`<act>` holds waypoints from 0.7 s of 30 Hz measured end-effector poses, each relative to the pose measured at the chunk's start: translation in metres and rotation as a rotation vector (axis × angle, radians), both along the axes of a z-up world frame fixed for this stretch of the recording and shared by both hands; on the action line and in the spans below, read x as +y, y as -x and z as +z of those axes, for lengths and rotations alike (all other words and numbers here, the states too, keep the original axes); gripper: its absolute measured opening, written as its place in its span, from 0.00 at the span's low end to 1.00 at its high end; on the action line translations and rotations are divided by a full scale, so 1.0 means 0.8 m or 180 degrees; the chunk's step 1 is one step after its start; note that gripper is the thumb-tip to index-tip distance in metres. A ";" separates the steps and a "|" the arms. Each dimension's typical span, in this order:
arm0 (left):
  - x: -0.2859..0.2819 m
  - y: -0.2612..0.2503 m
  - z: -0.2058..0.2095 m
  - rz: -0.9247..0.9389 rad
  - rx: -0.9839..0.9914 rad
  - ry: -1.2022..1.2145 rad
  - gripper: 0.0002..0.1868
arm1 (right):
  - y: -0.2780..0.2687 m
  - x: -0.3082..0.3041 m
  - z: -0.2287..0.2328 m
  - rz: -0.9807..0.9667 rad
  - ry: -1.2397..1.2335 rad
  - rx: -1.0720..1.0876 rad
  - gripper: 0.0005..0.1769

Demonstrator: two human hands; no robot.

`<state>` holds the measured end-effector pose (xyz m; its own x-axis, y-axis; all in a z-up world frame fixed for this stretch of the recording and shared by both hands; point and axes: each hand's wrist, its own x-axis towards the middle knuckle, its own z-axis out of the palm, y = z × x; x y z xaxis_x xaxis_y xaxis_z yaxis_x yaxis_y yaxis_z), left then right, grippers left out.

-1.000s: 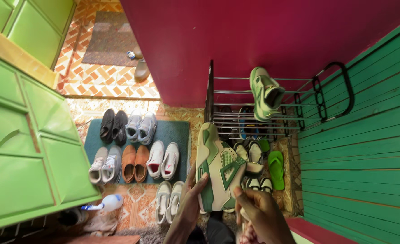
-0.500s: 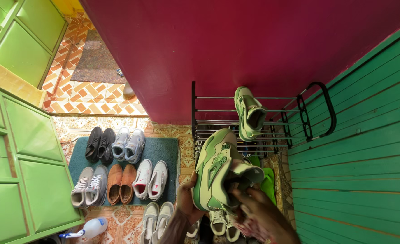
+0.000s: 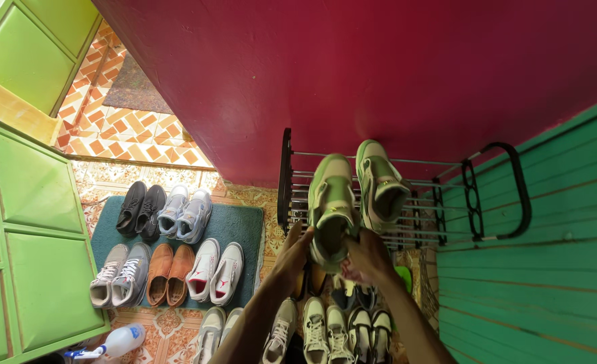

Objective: The person cleans multiple sneakers using a cloth and a spray bottle. They wipe the exterior of each shoe, rotate them to clean different sides, and place them on a metal shoe rack after cleaning.

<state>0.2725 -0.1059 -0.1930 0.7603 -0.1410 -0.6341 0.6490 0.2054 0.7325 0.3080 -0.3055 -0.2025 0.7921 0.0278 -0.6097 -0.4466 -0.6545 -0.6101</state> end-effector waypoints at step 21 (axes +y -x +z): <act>-0.045 -0.105 -0.073 -0.0417 0.0155 -0.1958 0.25 | -0.048 -0.044 -0.032 -0.1139 0.0224 -0.1163 0.41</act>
<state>0.3564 -0.1419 -0.2513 0.7296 0.1705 -0.6623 0.6759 -0.3273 0.6603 0.3462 -0.3405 -0.2278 0.9062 -0.3150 -0.2820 -0.4159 -0.5448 -0.7282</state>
